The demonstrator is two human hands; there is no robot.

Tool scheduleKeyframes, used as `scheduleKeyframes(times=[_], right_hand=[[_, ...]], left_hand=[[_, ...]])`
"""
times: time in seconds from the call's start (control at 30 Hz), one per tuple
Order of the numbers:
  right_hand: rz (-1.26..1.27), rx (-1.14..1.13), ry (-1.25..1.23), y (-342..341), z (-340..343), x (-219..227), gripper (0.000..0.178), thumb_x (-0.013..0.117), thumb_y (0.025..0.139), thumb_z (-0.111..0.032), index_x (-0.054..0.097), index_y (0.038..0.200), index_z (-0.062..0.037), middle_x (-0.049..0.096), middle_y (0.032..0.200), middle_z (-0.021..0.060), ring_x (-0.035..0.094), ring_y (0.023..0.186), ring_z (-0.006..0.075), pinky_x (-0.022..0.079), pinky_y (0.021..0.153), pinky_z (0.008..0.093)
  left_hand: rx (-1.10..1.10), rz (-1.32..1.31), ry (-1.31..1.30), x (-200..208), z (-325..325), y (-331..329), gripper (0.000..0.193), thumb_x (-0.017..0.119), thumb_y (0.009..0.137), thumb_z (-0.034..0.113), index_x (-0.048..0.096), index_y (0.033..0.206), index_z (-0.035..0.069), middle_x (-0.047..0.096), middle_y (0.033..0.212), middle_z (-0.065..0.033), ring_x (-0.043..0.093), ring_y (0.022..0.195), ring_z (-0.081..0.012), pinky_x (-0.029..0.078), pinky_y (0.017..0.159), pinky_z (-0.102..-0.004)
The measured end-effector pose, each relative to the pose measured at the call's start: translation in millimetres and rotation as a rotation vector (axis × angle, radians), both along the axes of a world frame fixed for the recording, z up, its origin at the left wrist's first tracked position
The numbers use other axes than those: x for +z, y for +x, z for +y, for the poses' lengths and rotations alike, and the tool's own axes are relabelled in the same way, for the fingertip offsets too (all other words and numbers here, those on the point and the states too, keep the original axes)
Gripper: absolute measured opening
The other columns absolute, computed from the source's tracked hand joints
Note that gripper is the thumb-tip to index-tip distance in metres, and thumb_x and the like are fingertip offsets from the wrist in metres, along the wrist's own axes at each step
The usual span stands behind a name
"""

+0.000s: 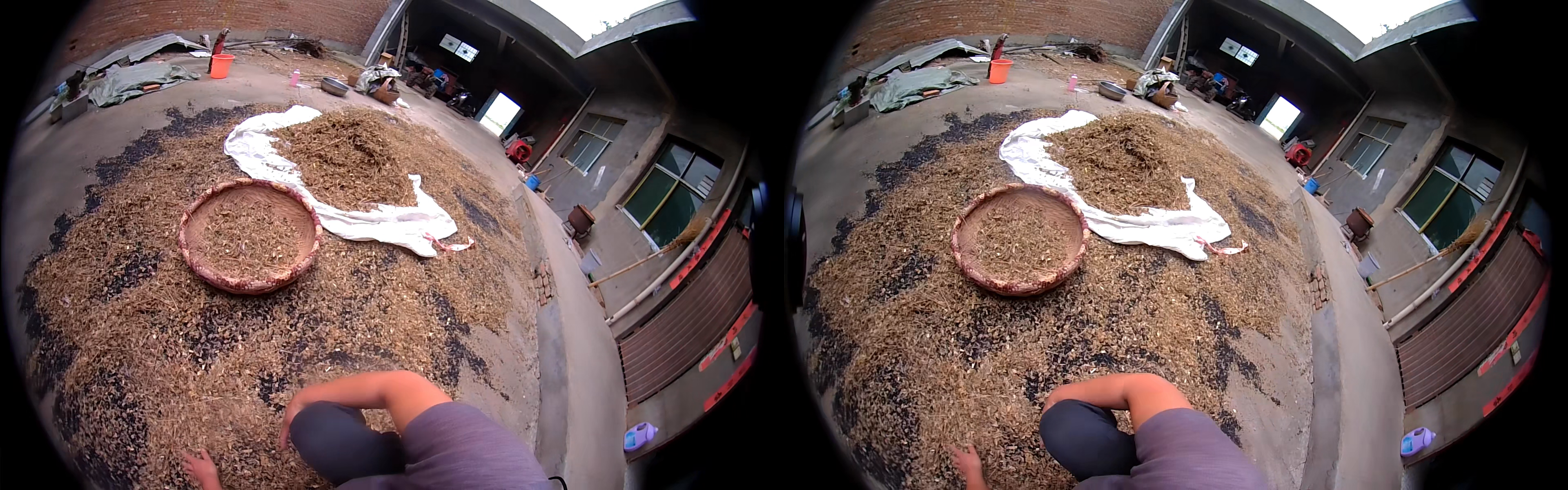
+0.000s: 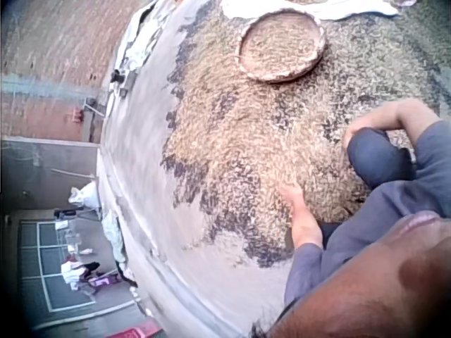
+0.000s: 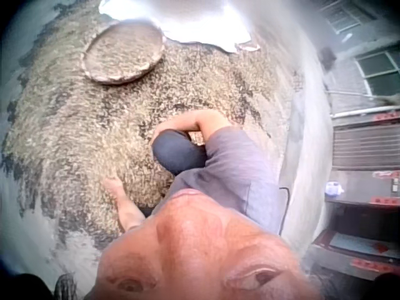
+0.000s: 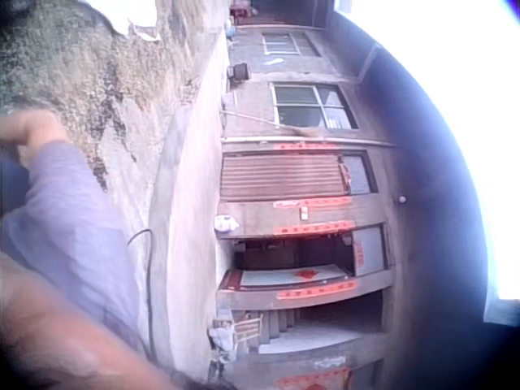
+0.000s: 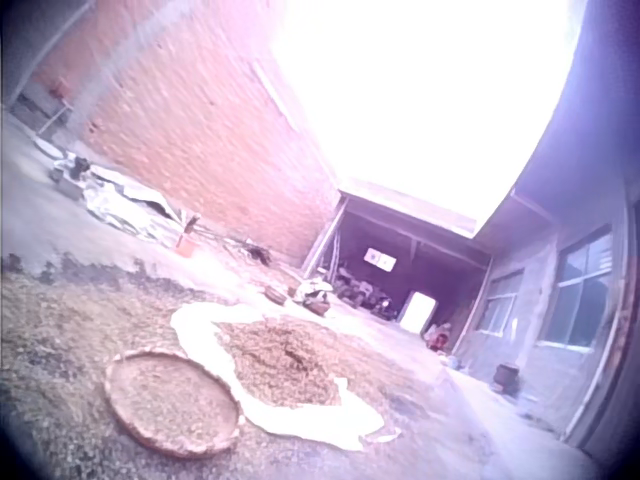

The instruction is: The person sits on the floor and sorts a large pile of grain-like material by hand, picking out debris and transferring portions into a woven basket. The person occasionally stands to pour the basket contents onto a white sack before resuming sorting.

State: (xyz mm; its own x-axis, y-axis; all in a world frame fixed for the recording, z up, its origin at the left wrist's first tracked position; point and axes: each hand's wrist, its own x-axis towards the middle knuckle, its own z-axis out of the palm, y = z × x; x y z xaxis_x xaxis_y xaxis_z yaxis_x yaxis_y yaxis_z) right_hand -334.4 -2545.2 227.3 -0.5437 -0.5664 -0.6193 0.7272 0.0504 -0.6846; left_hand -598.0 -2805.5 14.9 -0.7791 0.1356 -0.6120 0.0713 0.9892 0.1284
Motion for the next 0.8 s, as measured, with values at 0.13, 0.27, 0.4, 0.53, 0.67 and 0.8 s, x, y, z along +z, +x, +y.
scheduleKeyframes(times=[0.13, 0.27, 0.4, 0.53, 0.67, 0.8], right_hand=[[0.009, 0.020, -0.037, -7.4, 20.9, -42.9, 0.054, 0.057, 0.101, -0.027, 0.039, 0.150, -0.0124, 0.051, 0.142, 0.0130, 0.052, 0.126, 0.0227, 0.047, 0.096, 0.0362], [0.016, 0.063, -0.053, -18.5, 44.9, -72.7, 0.057, 0.057, 0.100, -0.026, 0.035, 0.152, -0.0147, 0.049, 0.144, 0.0152, 0.053, 0.126, 0.0239, 0.047, 0.097, 0.0370], [0.032, 0.104, -0.084, -33.7, 63.2, -109.9, 0.061, 0.058, 0.100, -0.025, 0.031, 0.154, -0.0170, 0.047, 0.145, 0.0175, 0.053, 0.127, 0.0250, 0.047, 0.098, 0.0377], [0.047, 0.131, -0.158, -43.2, 51.9, -154.9, 0.065, 0.058, 0.100, -0.025, 0.027, 0.156, -0.0193, 0.045, 0.147, 0.0197, 0.054, 0.127, 0.0262, 0.047, 0.099, 0.0385], [0.044, 0.189, -0.122, -49.7, 17.4, -177.6, 0.069, 0.058, 0.099, -0.024, 0.023, 0.158, -0.0216, 0.043, 0.148, 0.0219, 0.054, 0.127, 0.0274, 0.047, 0.101, 0.0393], [0.357, 0.060, 0.240, -66.2, 47.5, -159.9, 0.079, 0.062, 0.096, -0.025, 0.013, 0.159, -0.0236, 0.037, 0.153, 0.0231, 0.060, 0.120, 0.0275, 0.046, 0.104, 0.0417]], left_hand=[[0.191, -0.096, -0.144, -26.0, 4.8, 1.9, 0.085, 0.057, 0.095, 0.053, 0.005, 0.158, 0.031, 0.012, 0.163, -0.0139, 0.016, 0.147, -0.0400, 0.028, 0.116, -0.0591], [0.158, -0.001, -0.150, -12.8, 4.7, 16.7, 0.080, 0.053, 0.095, 0.057, 0.015, 0.158, 0.026, 0.021, 0.159, -0.0204, 0.021, 0.145, -0.0409, 0.030, 0.114, -0.0508], [0.085, 0.102, -0.178, 21.7, 14.5, 33.2, 0.072, 0.045, 0.098, 0.059, 0.021, 0.157, 0.026, 0.024, 0.157, -0.0217, 0.024, 0.143, -0.0420, 0.037, 0.108, -0.0553], [0.131, 0.069, -0.137, 37.2, 31.7, 45.2, 0.074, 0.040, 0.097, 0.065, 0.024, 0.157, 0.025, 0.026, 0.156, -0.0239, 0.030, 0.140, -0.0439, 0.032, 0.110, -0.0568], [0.194, 0.181, 0.137, 39.1, 50.9, 62.3, 0.073, 0.048, 0.093, 0.063, 0.032, 0.153, 0.025, 0.030, 0.152, -0.0293, 0.030, 0.138, -0.0503, 0.028, 0.113, -0.0564], [0.147, 0.222, 0.213, 56.0, 113.3, 76.7, 0.066, 0.057, 0.092, 0.056, 0.042, 0.147, 0.024, 0.029, 0.155, -0.0200, 0.030, 0.139, -0.0462, 0.034, 0.110, -0.0560]])
